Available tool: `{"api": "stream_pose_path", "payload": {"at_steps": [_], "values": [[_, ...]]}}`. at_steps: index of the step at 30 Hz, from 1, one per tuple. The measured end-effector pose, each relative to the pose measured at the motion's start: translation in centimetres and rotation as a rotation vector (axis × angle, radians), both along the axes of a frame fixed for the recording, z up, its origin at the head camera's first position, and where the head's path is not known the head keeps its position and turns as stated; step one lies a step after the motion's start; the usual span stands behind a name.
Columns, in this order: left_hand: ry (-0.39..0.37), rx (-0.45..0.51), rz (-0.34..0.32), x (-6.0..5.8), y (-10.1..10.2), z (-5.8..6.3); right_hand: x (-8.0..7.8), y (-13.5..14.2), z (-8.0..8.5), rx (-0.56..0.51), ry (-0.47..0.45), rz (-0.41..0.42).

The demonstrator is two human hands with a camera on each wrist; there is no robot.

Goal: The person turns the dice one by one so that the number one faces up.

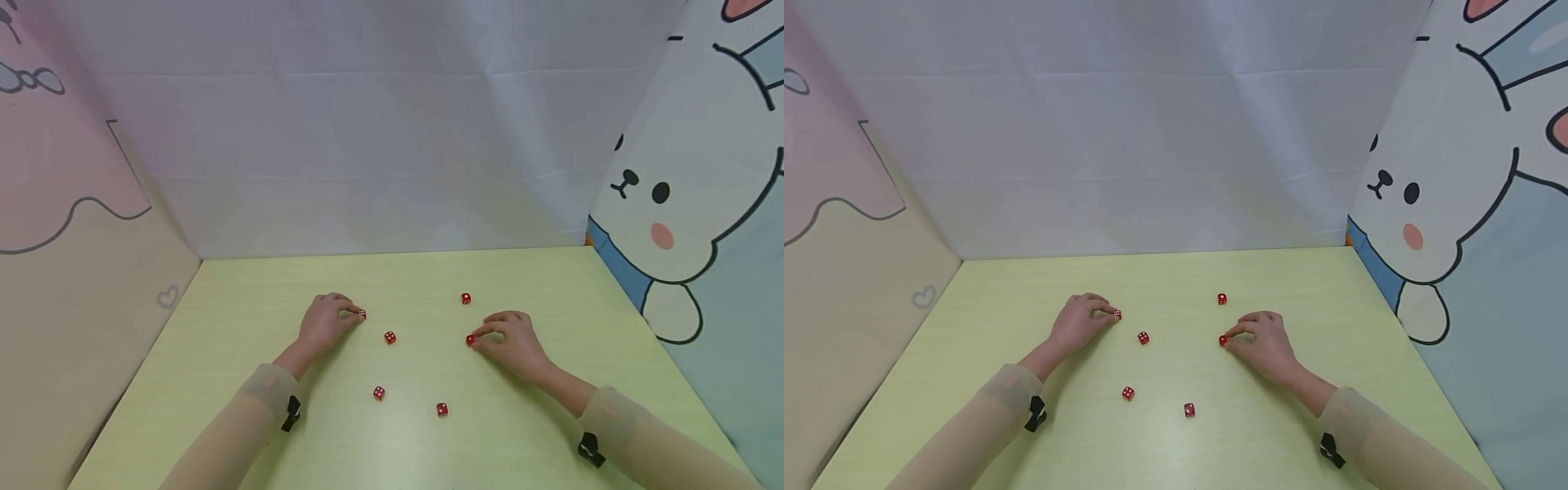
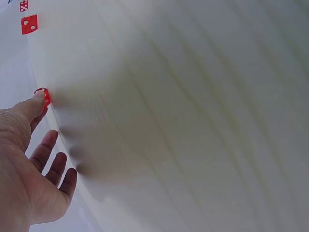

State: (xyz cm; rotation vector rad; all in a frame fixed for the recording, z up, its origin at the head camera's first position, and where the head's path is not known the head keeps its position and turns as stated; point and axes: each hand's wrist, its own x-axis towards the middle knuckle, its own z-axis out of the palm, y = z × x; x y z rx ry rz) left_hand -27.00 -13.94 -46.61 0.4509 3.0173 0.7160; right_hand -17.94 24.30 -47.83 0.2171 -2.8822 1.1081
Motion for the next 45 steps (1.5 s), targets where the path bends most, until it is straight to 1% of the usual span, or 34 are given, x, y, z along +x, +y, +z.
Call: {"api": "stream_pose_path", "payload": {"at_steps": [13, 19, 24, 32, 36, 40, 45], "values": [[-0.003, 0.001, 0.0, 0.0, 0.0, 0.1, 0.1, 0.3, -0.1, 0.003, -0.01, -0.011], [0.003, -0.001, -0.004, 0.1, 0.0, 0.2, 0.3, 0.4, 0.3, 0.016, -0.004, -0.007], [-0.003, -0.002, -0.002, 0.1, 0.1, 0.2, 0.3, 0.7, 0.5, 0.066, 0.039, -0.004], [0.001, -0.006, -0.003, 0.1, 0.0, 0.1, -0.2, 1.1, 0.6, 0.211, 0.112, 0.019], [0.002, 0.002, -0.003, 0.1, -0.1, -0.1, -0.2, 0.8, 0.7, 0.257, 0.141, 0.04], [0.007, 0.008, -0.003, 0.1, -0.1, -0.1, -0.1, 0.3, 0.7, 0.264, 0.144, 0.052], [0.007, 0.01, -0.003, 0.0, -0.1, -0.2, -0.1, 0.0, 0.5, 0.255, 0.13, 0.049]]}}
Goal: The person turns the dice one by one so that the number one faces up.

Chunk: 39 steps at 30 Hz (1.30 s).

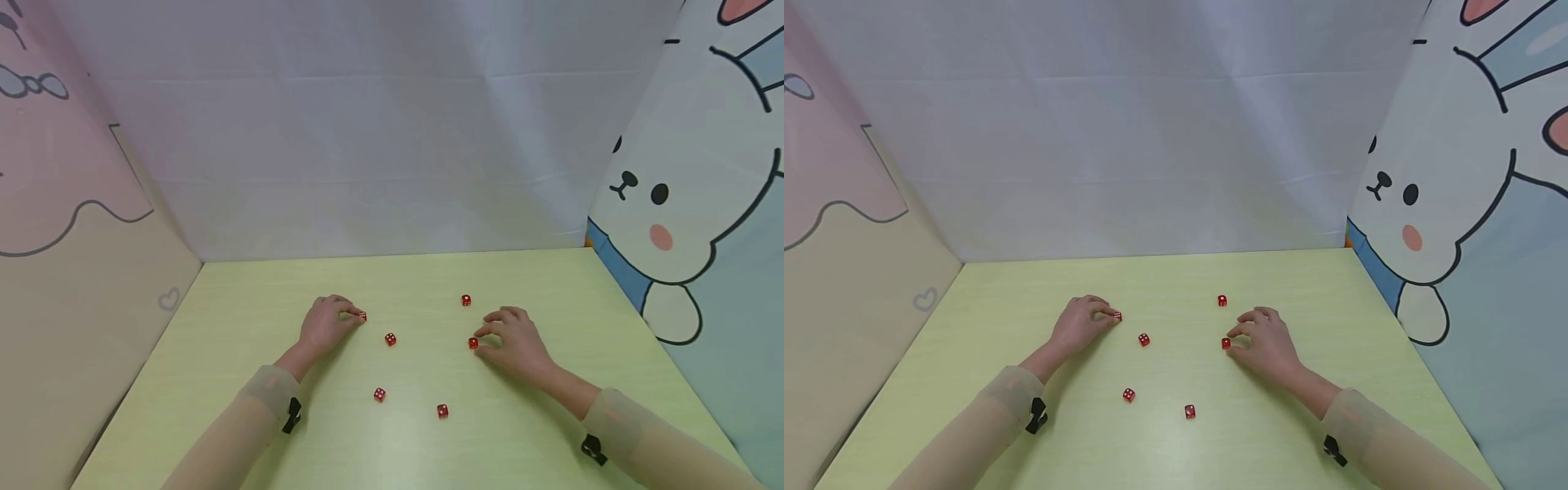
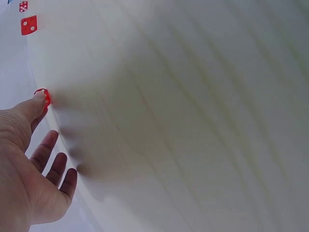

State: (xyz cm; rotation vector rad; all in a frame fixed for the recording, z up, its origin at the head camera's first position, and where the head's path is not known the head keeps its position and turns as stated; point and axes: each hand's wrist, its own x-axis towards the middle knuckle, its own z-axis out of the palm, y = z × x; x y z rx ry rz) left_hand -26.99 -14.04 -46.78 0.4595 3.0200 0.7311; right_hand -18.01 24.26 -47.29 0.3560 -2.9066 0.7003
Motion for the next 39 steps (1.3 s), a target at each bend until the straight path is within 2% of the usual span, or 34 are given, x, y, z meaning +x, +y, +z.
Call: {"api": "stream_pose_path", "payload": {"at_steps": [15, 25, 39], "values": [[-0.002, -0.008, 0.006, 0.06, 0.13, 0.16, -0.13, -0.11, -0.3, -0.013, -0.013, -0.01], [0.024, -0.007, -0.008, -0.16, -0.02, -0.06, -0.14, -0.24, -0.31, -0.021, -0.016, -0.01], [0.02, -0.008, -0.007, -0.11, -0.08, -0.23, -0.14, -0.29, -0.39, -0.034, -0.007, -0.013]]}}
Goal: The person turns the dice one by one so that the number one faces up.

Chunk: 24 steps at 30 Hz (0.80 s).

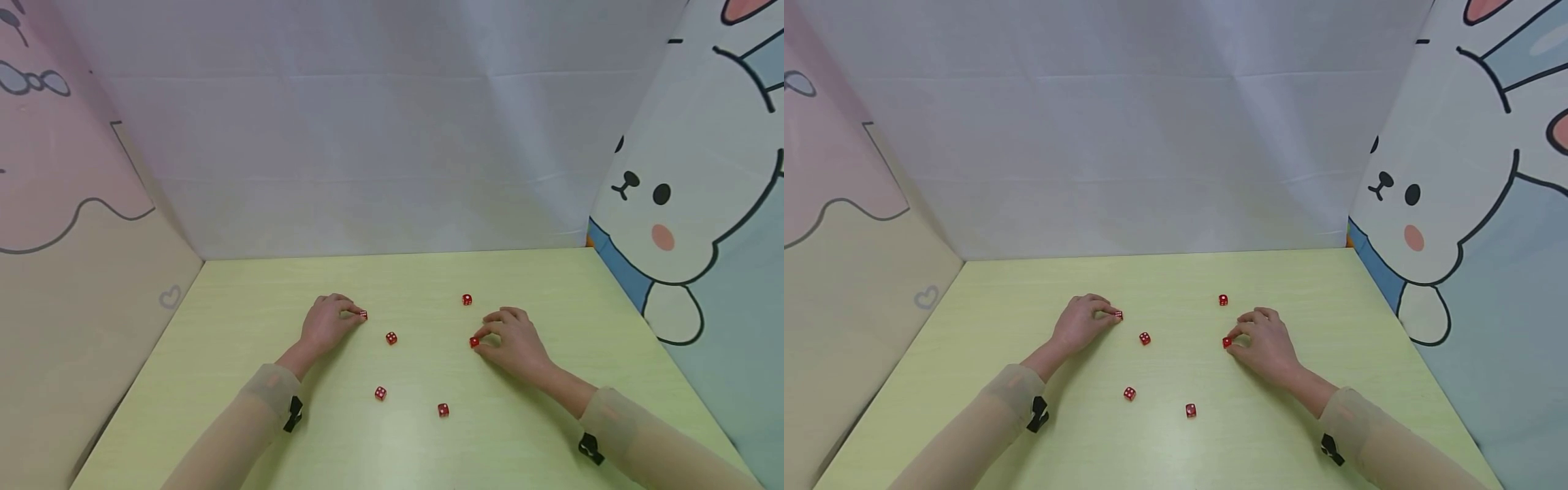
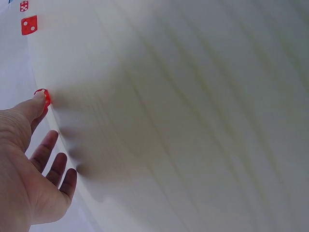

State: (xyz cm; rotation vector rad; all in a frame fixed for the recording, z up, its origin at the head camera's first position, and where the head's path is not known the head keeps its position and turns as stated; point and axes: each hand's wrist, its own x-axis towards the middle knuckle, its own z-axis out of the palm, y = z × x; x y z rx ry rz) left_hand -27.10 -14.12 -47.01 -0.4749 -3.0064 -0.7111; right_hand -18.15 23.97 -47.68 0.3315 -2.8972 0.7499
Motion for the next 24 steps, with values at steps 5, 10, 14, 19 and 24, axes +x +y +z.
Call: {"api": "stream_pose_path", "payload": {"at_steps": [5, 10, 14, 19, 24], "values": [[-0.014, 0.001, 0.008, 0.1, 0.0, 0.2, 0.0, 0.2, 0.7, -0.025, -0.009, -0.026], [-0.014, -0.005, 0.013, 0.2, 0.0, 0.2, -0.5, 1.1, 0.9, -0.048, -0.044, -0.066], [-0.015, -0.001, 0.015, 0.2, 0.0, 0.2, -1.2, 1.9, 1.0, -0.05, -0.052, -0.083], [-0.015, 0.006, 0.015, 0.2, 0.1, 0.2, -2.1, 2.6, 1.4, -0.043, -0.027, -0.084], [-0.016, 0.006, 0.02, 0.1, 0.1, 0.2, -2.9, 3.2, 1.6, -0.038, -0.016, -0.091]]}}
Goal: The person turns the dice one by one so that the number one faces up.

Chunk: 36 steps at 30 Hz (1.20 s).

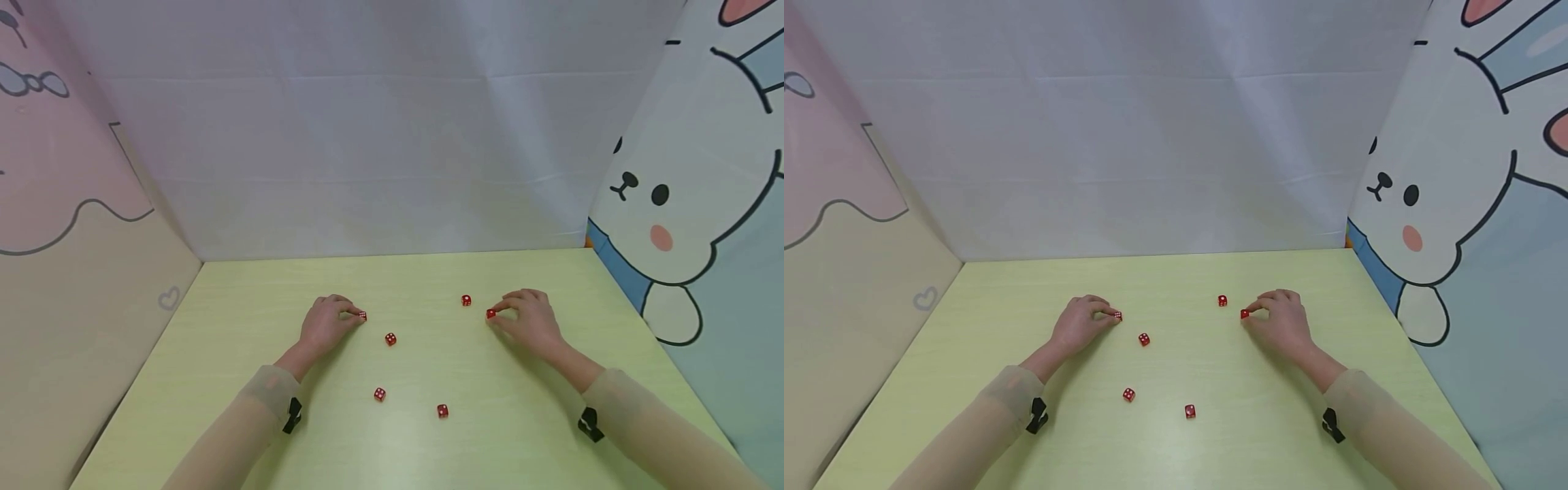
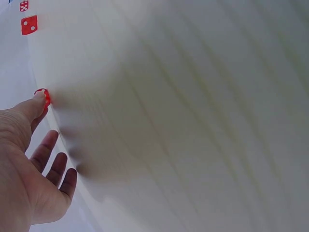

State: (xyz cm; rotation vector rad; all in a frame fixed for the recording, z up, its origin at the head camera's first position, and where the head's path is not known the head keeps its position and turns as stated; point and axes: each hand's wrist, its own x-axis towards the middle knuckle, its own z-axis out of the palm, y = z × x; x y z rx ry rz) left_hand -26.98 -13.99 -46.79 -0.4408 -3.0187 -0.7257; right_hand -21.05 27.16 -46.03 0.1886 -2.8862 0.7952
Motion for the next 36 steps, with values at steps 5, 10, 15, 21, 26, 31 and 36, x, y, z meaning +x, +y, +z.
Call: {"api": "stream_pose_path", "payload": {"at_steps": [5, 10, 15, 21, 26, 31, 36], "values": [[0.001, 0.0, 0.004, 0.0, 0.0, 0.0, -1.0, 0.3, 0.0, 0.007, -0.011, -0.013], [-0.002, -0.002, -0.007, -0.1, 0.0, -0.1, -1.9, 0.2, 0.1, 0.02, -0.022, -0.022], [0.007, 0.001, -0.017, -0.1, -0.1, -0.2, -2.7, 0.1, 0.2, 0.028, -0.017, -0.019], [0.005, 0.003, -0.011, 0.0, -0.1, -0.1, -3.6, -0.2, 0.1, 0.026, -0.013, -0.034], [0.011, -0.005, -0.016, -0.1, -0.1, -0.2, -4.1, -0.7, 0.0, 0.025, -0.043, -0.054], [0.016, -0.004, -0.021, -0.2, -0.2, -0.3, -4.5, -0.9, -0.2, 0.021, -0.07, -0.056], [0.014, -0.007, -0.018, -0.2, -0.2, -0.3, -4.7, -1.0, -0.5, 0.024, -0.076, -0.057]]}}
